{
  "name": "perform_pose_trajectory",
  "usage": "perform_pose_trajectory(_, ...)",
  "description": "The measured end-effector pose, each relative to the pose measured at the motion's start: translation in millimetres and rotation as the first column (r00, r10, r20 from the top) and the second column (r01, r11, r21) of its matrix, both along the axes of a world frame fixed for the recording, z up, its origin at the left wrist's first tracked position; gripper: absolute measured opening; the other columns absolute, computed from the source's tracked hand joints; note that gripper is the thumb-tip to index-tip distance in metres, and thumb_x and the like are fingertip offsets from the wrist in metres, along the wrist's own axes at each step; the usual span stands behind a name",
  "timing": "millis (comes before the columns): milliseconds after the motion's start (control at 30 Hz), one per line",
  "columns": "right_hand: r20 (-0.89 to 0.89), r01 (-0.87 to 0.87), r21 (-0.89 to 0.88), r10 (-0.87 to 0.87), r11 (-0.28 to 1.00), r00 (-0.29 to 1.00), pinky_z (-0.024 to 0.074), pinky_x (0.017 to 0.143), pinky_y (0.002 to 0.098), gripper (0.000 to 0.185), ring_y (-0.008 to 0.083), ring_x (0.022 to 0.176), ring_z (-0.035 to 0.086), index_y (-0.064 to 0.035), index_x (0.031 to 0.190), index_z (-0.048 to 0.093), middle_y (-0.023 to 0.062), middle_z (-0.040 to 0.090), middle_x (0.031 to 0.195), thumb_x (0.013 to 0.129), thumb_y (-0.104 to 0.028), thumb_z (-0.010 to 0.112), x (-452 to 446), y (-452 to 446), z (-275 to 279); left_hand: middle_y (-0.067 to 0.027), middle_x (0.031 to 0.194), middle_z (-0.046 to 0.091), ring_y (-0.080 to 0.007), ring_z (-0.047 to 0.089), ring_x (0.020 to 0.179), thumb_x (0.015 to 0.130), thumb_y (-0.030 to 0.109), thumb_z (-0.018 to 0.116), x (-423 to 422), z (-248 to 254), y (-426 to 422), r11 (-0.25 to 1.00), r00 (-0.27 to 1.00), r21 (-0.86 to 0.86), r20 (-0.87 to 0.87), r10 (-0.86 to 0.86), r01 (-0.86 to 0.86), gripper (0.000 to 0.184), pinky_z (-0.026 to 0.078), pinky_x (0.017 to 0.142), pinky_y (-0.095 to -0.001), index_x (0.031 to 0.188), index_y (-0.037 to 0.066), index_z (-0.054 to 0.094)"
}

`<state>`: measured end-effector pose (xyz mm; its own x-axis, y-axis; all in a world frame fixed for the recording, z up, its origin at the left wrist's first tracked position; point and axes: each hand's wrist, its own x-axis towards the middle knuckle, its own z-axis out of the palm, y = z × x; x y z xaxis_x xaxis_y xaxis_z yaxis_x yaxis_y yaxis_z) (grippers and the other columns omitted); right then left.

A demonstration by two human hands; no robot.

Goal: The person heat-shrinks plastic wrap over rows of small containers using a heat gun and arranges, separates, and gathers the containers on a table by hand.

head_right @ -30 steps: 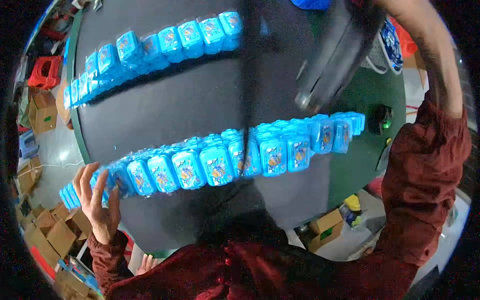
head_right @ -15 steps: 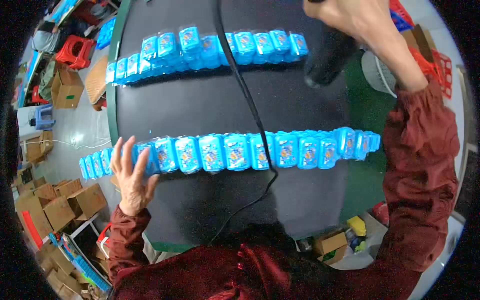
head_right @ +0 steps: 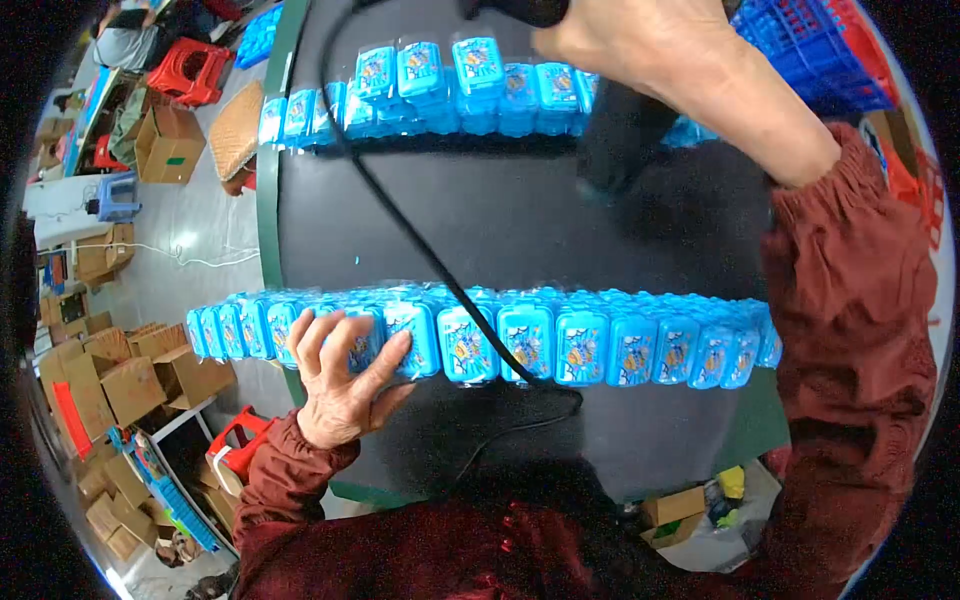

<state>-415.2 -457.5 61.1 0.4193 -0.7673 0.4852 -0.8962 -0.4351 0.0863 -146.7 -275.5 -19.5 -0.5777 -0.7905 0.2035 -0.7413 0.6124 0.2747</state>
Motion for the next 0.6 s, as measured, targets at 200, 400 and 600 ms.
perform_pose_trajectory(200,0.33,-0.07,-0.033,0.077,0.997,0.941,0.0451,0.045,0.0295,0.031,0.0222,0.045,0.051,-0.0025,0.087,0.055,0.0094,0.056,0.065,0.071,-0.027,0.066,54,16,-9,-0.0057,0.106,0.053,-0.0237,0.048,0.098,0.07,0.029,0.065,0,-10,3,0.998,0.993,-0.063,-0.119,-0.008,0.0,0.037,0.022,0.098,-0.052,0.105,0.018,0.063)
perform_pose_trajectory(400,0.035,0.005,0.027,-0.006,1.0,0.999,0.0415,0.046,0.0301,0.02,0.0223,0.045,0.047,-0.0024,0.07,0.052,0.0097,0.051,0.06,0.063,-0.013,0.066,23,18,-27,-0.0061,0.104,0.054,-0.0236,0.049,0.096,0.069,0.026,0.066,3,-7,1,0.998,0.989,-0.067,-0.146,-0.024,0.014,0.035,0.025,0.096,-0.0512,0.102,0.016,0.064)
perform_pose_trajectory(600,0.111,0.218,0.093,-0.228,0.972,0.967,0.0413,0.047,0.0307,0.022,0.0225,0.047,0.047,-0.0031,0.069,0.052,0.0092,0.05,0.06,0.059,-0.013,0.069,8,22,9,-0.0069,0.105,0.054,-0.024,0.05,0.094,0.069,0.024,0.065,-3,-2,-1,0.993,0.988,-0.115,-0.154,-0.035,0.018,0.034,0.027,0.095,-0.051,0.101,0.014,0.063)
